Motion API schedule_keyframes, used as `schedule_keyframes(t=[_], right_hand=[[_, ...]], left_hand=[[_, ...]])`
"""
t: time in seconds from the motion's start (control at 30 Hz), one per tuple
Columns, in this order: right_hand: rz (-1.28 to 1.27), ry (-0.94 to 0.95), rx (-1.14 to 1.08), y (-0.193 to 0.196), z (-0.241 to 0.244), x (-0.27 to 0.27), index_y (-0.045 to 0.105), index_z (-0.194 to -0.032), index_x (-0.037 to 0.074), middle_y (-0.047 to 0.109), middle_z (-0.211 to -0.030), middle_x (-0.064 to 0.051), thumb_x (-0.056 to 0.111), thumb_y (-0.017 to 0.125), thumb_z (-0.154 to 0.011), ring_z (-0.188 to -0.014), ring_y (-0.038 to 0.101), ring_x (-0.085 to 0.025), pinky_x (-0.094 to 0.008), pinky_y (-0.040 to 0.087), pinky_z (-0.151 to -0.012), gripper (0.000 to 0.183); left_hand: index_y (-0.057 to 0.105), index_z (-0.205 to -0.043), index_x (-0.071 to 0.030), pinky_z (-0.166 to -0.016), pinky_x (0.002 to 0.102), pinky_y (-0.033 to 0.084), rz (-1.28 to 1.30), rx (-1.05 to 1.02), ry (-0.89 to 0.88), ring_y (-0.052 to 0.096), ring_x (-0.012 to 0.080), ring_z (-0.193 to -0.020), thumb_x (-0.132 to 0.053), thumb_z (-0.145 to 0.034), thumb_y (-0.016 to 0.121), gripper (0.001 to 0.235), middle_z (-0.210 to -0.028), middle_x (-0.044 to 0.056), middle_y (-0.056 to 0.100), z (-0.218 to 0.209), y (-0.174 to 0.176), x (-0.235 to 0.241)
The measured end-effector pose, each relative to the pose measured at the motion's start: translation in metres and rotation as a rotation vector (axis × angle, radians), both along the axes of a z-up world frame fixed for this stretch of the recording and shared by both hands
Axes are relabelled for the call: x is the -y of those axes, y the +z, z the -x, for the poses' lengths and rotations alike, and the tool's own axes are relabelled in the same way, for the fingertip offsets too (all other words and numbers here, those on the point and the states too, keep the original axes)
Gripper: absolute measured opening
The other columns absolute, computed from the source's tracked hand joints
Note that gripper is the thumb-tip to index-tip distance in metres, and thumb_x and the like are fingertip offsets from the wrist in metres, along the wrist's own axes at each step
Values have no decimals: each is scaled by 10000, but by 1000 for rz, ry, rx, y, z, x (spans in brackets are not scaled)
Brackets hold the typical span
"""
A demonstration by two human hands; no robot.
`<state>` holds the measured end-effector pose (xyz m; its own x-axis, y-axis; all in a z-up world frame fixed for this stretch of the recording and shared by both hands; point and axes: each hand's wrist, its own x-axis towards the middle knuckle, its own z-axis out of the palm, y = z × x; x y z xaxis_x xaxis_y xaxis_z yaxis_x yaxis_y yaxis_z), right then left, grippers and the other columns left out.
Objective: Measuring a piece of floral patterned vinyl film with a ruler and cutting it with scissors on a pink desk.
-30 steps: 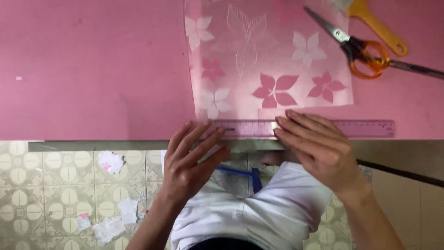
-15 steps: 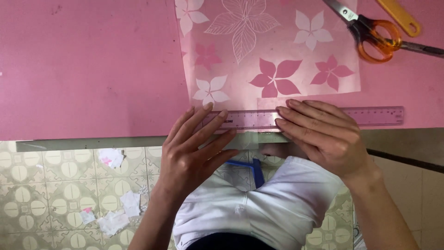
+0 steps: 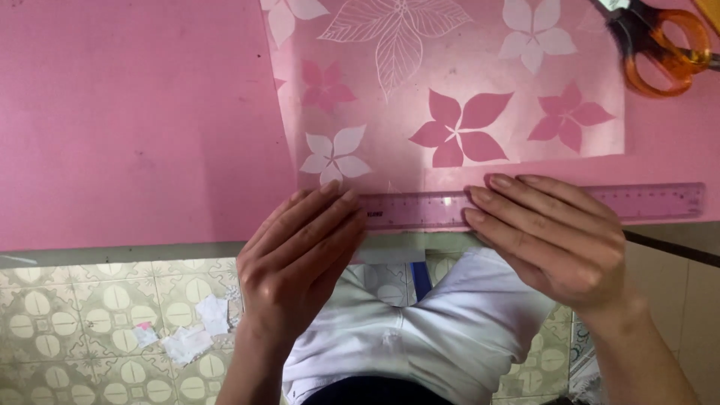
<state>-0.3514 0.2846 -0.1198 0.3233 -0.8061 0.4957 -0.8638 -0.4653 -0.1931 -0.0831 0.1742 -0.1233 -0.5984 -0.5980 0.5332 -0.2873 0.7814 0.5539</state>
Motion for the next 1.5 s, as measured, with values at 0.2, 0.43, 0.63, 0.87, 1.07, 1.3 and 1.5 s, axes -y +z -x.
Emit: schedule_keyframes(t=[0.2,0.43,0.63,0.87,1.07,1.3,1.5], right_hand=[[-19,-18,-5,-4,2,-1,807,-1080,44,786,-1116,-137,4,865,-935,-1063,765,-299,-419,569,-980,161],[-37,-13,-20,0,1,4,816,-1050,53,793,-1089,-127,17,819,-949,-1034,764,-273,-394,566,-946,107],[-47,-6,-27,-1,2,4,809,-1053,44,790,-1090,-133,24,837,-942,-1026,763,-267,-402,574,-944,116],[-47,-10,-45,-3,3,2,810,-1050,42,792,-1089,-130,9,846,-944,-1025,760,-265,-409,571,-943,117],[-43,-16,-29,-5,3,2,814,-1037,56,794,-1074,-126,4,844,-942,-1015,761,-259,-402,570,-933,113],[-45,-1,-47,-7,6,1,814,-1056,46,792,-1090,-131,15,835,-951,-1024,760,-259,-403,573,-936,111],[-28,-2,-52,-10,7,0,820,-1052,59,794,-1086,-125,6,847,-948,-1020,760,-257,-398,574,-923,120]], left_hand=[[806,-1017,-46,-1054,427,569,-74,7,11,740,289,-1142,-16,-950,750,92,-1144,109,763,3,3,1],[805,-1029,-52,-1046,398,571,-103,26,34,755,257,-1127,-34,-961,726,106,-1158,98,758,4,4,3],[806,-1026,-71,-1037,388,569,-102,44,43,757,247,-1123,-48,-966,713,113,-1152,85,762,5,3,4],[808,-1007,-67,-1025,387,579,-99,42,47,764,240,-1105,-39,-950,745,90,-1141,84,764,5,3,5],[811,-999,-77,-1021,382,578,-94,47,54,764,230,-1098,-40,-944,759,84,-1133,77,767,5,3,5],[809,-998,-69,-1028,386,577,-106,43,46,762,234,-1103,-35,-944,752,85,-1132,84,766,5,3,5],[814,-983,-69,-1017,384,587,-97,38,47,762,236,-1095,-23,-933,765,83,-1115,82,769,6,3,5]])
